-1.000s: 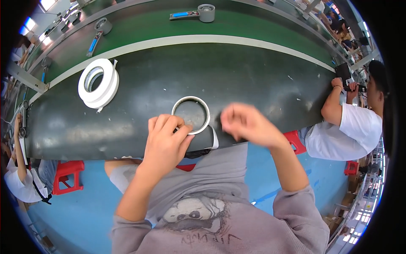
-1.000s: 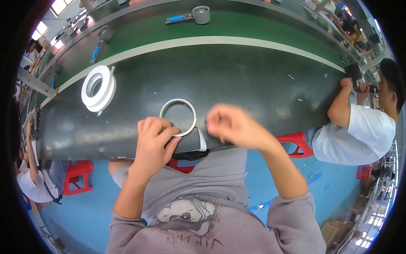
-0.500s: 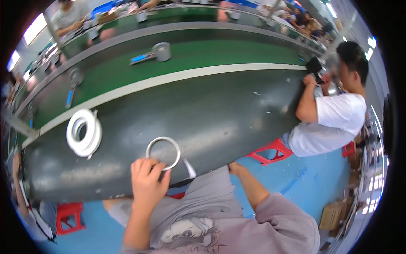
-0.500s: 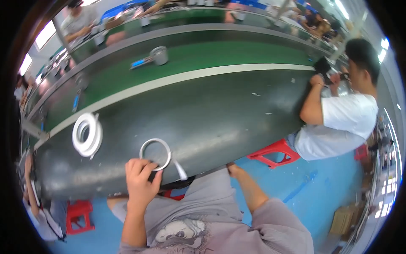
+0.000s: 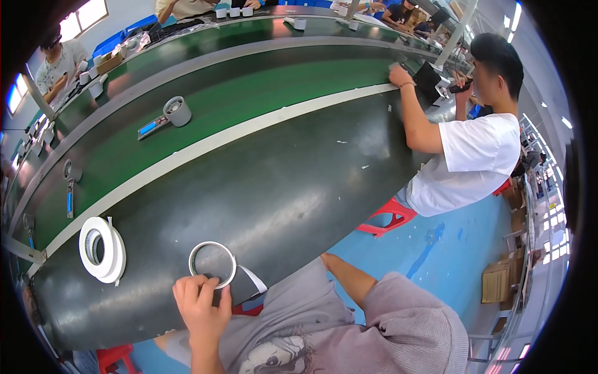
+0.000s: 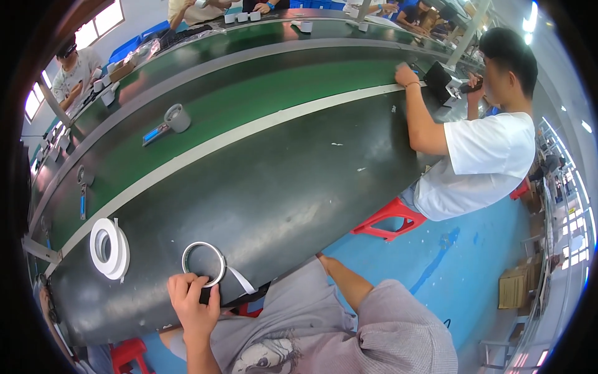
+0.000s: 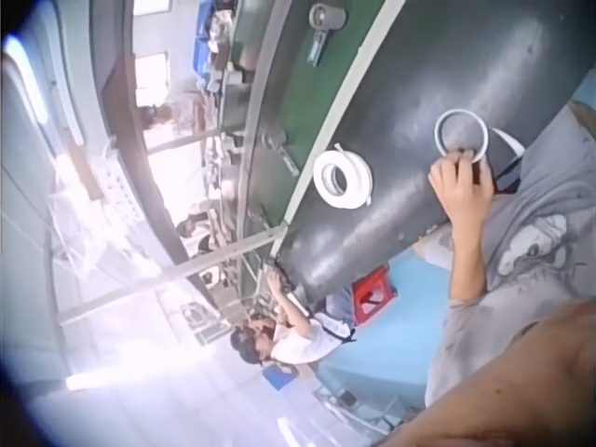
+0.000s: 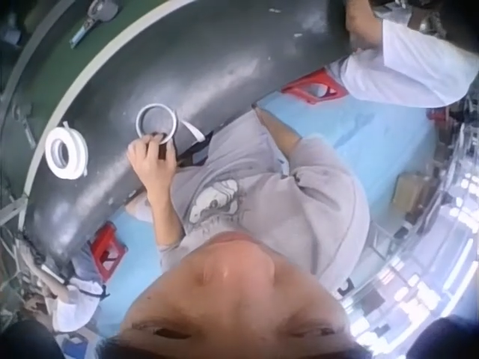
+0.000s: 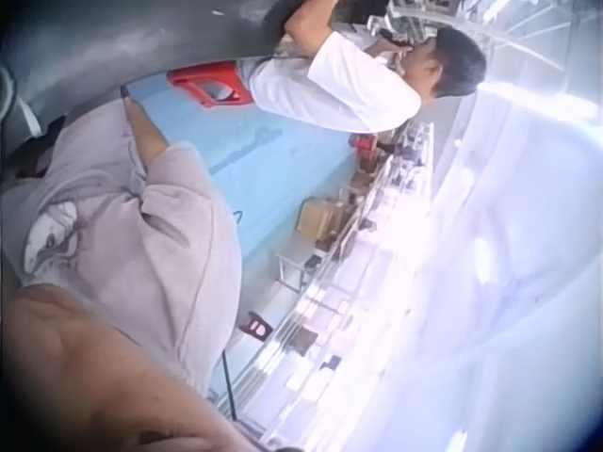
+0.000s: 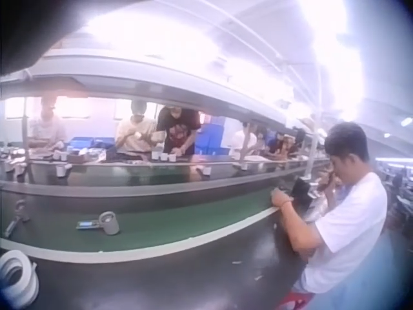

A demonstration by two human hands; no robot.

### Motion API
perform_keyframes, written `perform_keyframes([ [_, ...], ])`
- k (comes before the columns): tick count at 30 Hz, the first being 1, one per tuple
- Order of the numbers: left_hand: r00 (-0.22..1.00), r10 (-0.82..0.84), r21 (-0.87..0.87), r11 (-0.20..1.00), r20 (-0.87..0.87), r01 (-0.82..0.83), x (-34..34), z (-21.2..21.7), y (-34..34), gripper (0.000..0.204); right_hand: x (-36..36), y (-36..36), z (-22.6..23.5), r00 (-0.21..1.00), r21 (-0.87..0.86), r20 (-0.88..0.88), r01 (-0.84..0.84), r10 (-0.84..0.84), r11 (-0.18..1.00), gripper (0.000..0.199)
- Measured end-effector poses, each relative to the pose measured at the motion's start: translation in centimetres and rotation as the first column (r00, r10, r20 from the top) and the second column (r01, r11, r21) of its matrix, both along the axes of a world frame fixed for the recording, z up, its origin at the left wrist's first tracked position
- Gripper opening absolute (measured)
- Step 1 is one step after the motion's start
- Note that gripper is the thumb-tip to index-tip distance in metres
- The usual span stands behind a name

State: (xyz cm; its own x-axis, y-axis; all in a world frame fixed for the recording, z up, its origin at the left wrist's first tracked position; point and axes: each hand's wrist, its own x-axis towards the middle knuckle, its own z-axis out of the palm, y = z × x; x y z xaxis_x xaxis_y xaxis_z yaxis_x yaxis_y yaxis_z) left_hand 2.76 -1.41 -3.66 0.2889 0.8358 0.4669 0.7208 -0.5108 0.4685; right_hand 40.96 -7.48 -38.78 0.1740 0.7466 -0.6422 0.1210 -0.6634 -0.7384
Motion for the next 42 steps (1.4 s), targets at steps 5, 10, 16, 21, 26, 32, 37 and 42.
perform_keyframes([
  [5, 1.000, 0.006, -0.016, 1.000, -0.010, -0.006, 0.5, 0.3, -0.2, 0.026, -0.4, -2.4, -1.4, 0.975, 0.049, 0.168, -0.156, 0.146, 0.987, 0.057],
  [10, 1.000, 0.007, -0.022, 1.000, -0.012, -0.007, 0.9, 0.4, -0.4, 0.026, 0.3, -2.4, -1.8, 0.906, 0.068, 0.330, -0.303, 0.265, 0.950, 0.056],
  [16, 0.999, 0.001, -0.017, 1.000, -0.037, -0.002, 1.6, 0.4, -0.5, 0.022, 1.1, -3.6, -2.3, 0.774, 0.051, 0.515, -0.456, 0.368, 0.889, 0.055],
  [21, 0.995, 0.013, 0.038, 0.999, -0.098, -0.010, 1.1, 0.8, -0.6, 0.017, 1.6, 0.9, 3.7, 0.663, 0.029, 0.617, -0.557, 0.424, 0.830, 0.055],
  [26, 0.984, -0.180, 0.041, 0.983, -0.019, 0.180, 0.8, -0.5, -0.3, 0.015, 0.6, 1.1, 27.7, 0.524, 0.171, -0.193, -0.814, 0.829, 0.555, 0.032],
  [32, 0.972, -0.231, 0.071, 0.970, -0.038, 0.233, 4.1, 0.1, 0.0, 0.024, -8.3, 5.3, 36.6, 0.693, 0.499, -0.503, -0.256, 0.517, 0.828, 0.037],
  [37, 0.974, -0.215, 0.092, 0.971, -0.075, 0.221, 4.6, 0.2, 0.4, 0.025, -10.6, 7.2, 34.7, 0.630, 0.453, -0.555, -0.317, 0.542, 0.833, 0.026],
  [42, 0.995, -0.081, 0.002, 0.997, -0.057, 0.081, 4.3, -0.4, 0.5, 0.022, -10.1, 7.3, 34.9, 0.363, 0.603, -0.188, -0.691, 0.913, 0.399, 0.020],
])
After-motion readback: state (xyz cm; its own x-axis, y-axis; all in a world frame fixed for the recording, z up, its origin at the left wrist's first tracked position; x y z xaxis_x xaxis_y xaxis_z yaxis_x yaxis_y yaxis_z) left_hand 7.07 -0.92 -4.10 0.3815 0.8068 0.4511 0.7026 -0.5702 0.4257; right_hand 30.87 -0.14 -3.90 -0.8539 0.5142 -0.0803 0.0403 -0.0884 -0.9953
